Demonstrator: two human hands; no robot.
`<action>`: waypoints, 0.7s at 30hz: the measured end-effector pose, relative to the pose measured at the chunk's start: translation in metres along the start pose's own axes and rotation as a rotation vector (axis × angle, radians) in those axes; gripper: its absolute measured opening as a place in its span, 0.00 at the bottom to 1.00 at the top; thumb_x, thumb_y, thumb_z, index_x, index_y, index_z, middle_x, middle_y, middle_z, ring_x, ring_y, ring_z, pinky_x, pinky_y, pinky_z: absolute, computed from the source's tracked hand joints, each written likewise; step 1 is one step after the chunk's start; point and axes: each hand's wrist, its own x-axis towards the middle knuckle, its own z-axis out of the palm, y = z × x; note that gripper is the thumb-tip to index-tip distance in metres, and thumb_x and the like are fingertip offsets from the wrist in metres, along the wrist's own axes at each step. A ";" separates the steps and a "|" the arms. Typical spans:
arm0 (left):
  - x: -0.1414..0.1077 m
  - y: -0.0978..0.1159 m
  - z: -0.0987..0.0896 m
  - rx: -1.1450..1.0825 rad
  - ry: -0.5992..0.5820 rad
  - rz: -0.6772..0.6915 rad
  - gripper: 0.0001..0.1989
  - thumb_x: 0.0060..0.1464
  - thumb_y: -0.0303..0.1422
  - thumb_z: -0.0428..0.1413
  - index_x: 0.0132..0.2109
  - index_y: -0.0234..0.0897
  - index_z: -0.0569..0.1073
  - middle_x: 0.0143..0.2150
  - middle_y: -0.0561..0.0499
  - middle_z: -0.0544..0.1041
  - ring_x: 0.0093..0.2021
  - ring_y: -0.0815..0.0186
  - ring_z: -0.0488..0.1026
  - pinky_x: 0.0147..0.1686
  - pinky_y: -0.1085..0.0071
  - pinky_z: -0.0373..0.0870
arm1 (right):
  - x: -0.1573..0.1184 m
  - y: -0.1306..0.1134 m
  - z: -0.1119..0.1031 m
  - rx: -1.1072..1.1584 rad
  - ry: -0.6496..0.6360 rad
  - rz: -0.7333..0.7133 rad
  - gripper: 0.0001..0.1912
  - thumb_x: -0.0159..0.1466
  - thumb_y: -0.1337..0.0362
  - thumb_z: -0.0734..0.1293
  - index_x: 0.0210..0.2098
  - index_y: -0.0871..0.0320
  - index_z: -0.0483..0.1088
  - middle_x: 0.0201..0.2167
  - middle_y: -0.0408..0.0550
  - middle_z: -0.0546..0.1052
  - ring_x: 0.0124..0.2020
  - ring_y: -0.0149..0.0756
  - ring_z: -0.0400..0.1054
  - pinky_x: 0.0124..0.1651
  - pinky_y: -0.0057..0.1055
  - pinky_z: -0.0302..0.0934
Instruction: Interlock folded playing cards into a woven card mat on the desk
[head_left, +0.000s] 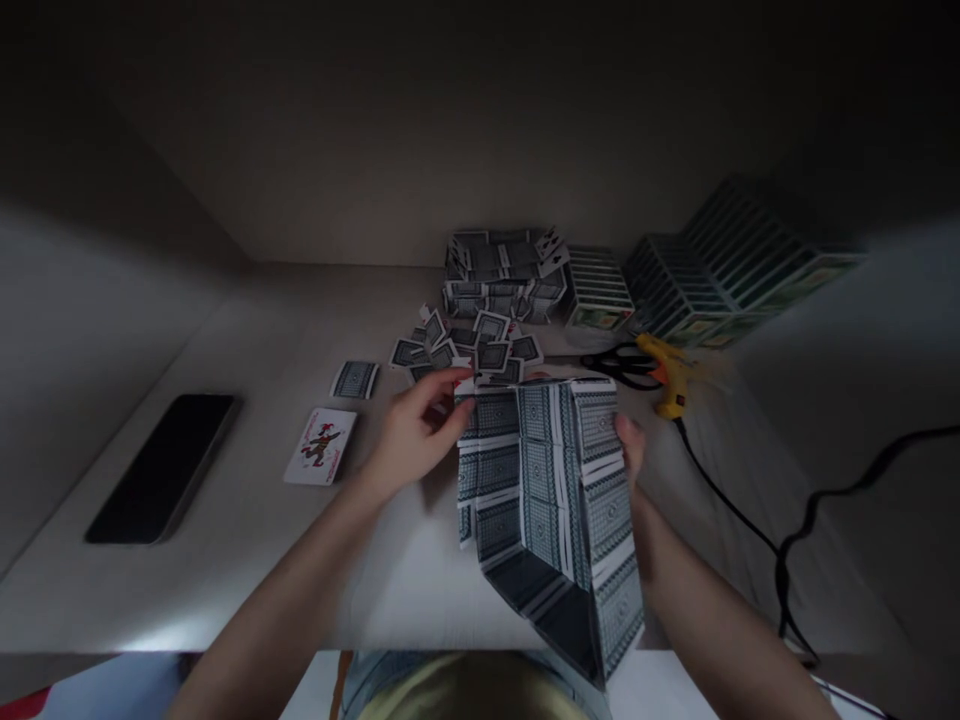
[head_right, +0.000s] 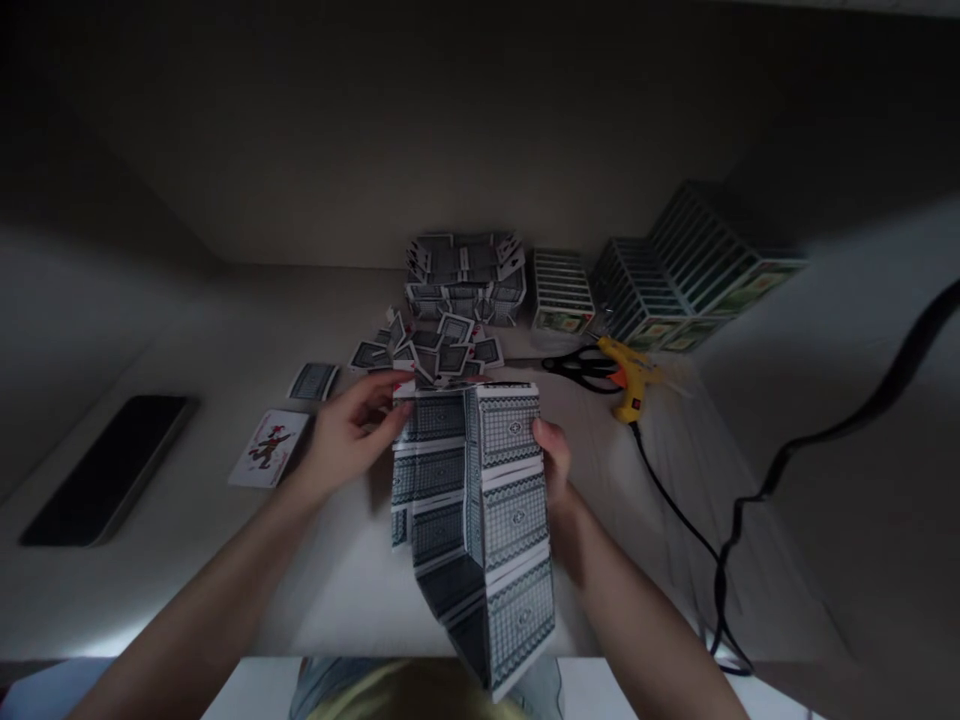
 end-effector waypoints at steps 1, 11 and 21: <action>0.001 0.000 -0.001 -0.035 -0.032 -0.039 0.18 0.49 0.35 0.54 0.49 0.38 0.68 0.38 0.49 0.76 0.35 0.69 0.72 0.30 0.76 0.67 | 0.000 0.000 -0.002 0.024 0.026 -0.041 0.15 0.45 0.48 0.65 0.15 0.51 0.65 0.20 0.43 0.75 0.39 0.47 0.70 0.35 0.39 0.68; 0.006 0.001 -0.001 -0.200 -0.119 -0.263 0.16 0.46 0.39 0.57 0.39 0.33 0.69 0.31 0.50 0.78 0.31 0.65 0.74 0.31 0.73 0.68 | 0.000 0.005 -0.007 0.148 -0.010 -0.138 0.07 0.44 0.57 0.66 0.22 0.51 0.71 0.27 0.40 0.78 0.39 0.44 0.71 0.35 0.36 0.68; 0.003 0.003 0.003 -0.033 -0.005 -0.171 0.09 0.50 0.37 0.53 0.31 0.34 0.71 0.26 0.54 0.73 0.27 0.71 0.69 0.26 0.78 0.62 | -0.001 0.010 -0.005 0.157 -0.131 -0.106 0.18 0.46 0.54 0.64 0.35 0.51 0.72 0.31 0.43 0.78 0.37 0.46 0.72 0.35 0.39 0.67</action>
